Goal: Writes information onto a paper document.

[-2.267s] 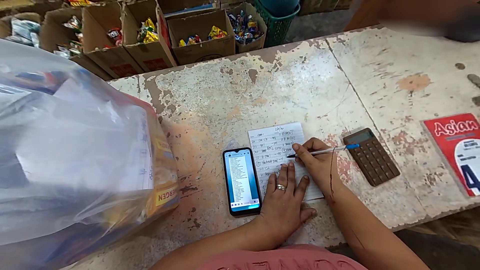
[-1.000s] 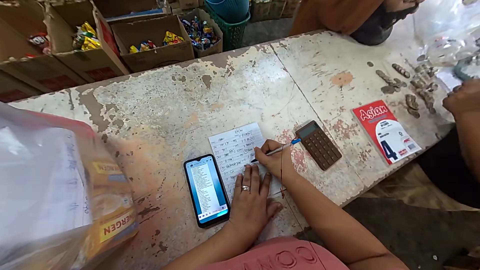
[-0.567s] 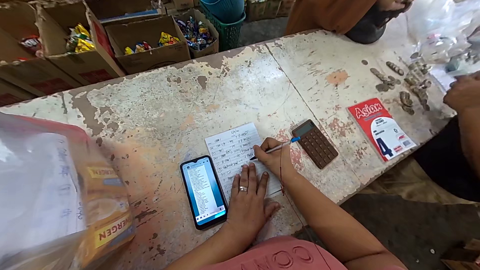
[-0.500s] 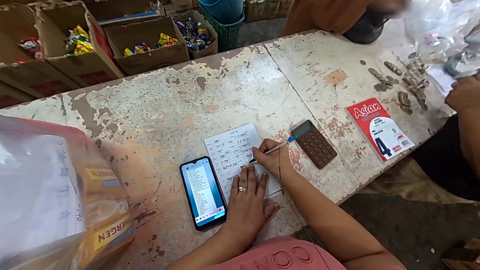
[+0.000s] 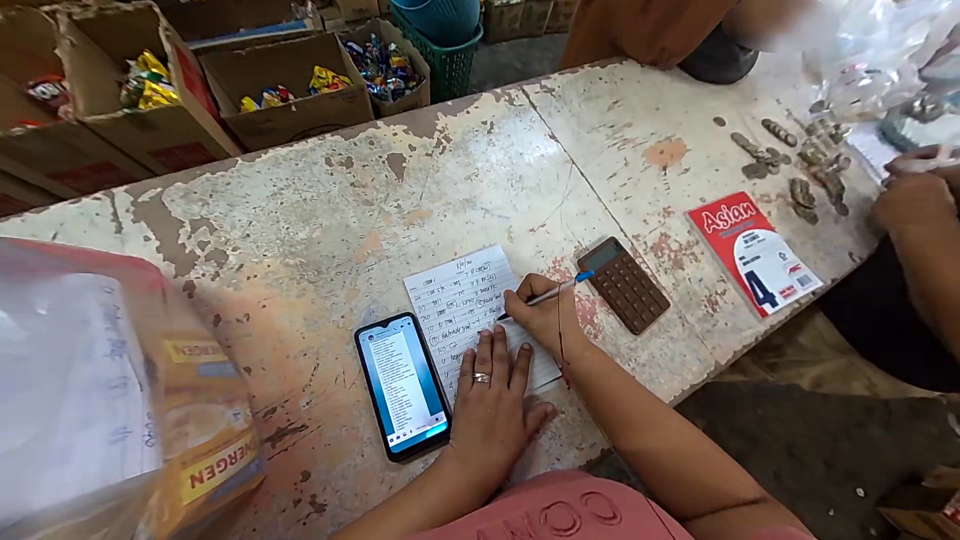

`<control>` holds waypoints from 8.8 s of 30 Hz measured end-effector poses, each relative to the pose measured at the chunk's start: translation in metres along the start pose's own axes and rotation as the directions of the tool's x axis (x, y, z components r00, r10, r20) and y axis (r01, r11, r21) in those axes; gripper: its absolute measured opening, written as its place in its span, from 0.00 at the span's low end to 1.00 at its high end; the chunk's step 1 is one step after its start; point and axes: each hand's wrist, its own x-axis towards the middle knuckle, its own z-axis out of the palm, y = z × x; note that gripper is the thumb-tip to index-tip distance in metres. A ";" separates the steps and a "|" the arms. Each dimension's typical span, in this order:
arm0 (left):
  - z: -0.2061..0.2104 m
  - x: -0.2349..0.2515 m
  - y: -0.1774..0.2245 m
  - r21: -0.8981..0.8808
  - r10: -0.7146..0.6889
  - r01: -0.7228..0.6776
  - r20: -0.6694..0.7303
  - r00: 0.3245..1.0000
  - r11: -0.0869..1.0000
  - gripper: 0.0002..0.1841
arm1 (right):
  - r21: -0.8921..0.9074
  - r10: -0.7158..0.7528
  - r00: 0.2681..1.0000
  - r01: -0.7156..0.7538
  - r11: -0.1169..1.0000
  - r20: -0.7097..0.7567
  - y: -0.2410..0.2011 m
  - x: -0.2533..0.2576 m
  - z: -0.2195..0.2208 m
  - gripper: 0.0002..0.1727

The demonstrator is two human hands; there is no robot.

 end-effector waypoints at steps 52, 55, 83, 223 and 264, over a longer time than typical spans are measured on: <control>0.000 0.000 0.000 0.021 0.012 -0.012 0.037 0.999 1.000 0.44 | 0.083 0.073 0.996 -0.068 0.994 -0.054 0.001 0.005 -0.012 0.17; -0.001 0.000 0.000 0.015 0.014 -0.015 0.048 0.999 1.000 0.44 | 0.037 0.070 0.997 -0.069 0.997 -0.034 0.001 0.005 -0.011 0.17; -0.001 0.000 0.000 0.027 0.016 -0.017 0.045 0.999 0.999 0.44 | -0.027 0.000 1.000 -0.001 1.000 -0.028 0.007 0.005 -0.012 0.17; -0.016 0.002 -0.002 -0.117 -0.068 0.089 0.174 0.982 0.989 0.44 | 0.182 0.020 0.997 -0.006 0.983 -0.079 -0.002 0.002 -0.007 0.16; -0.013 0.002 -0.001 -0.091 -0.057 0.071 0.147 0.988 0.993 0.45 | 0.150 -0.020 1.000 0.023 0.988 -0.020 0.004 0.005 -0.005 0.14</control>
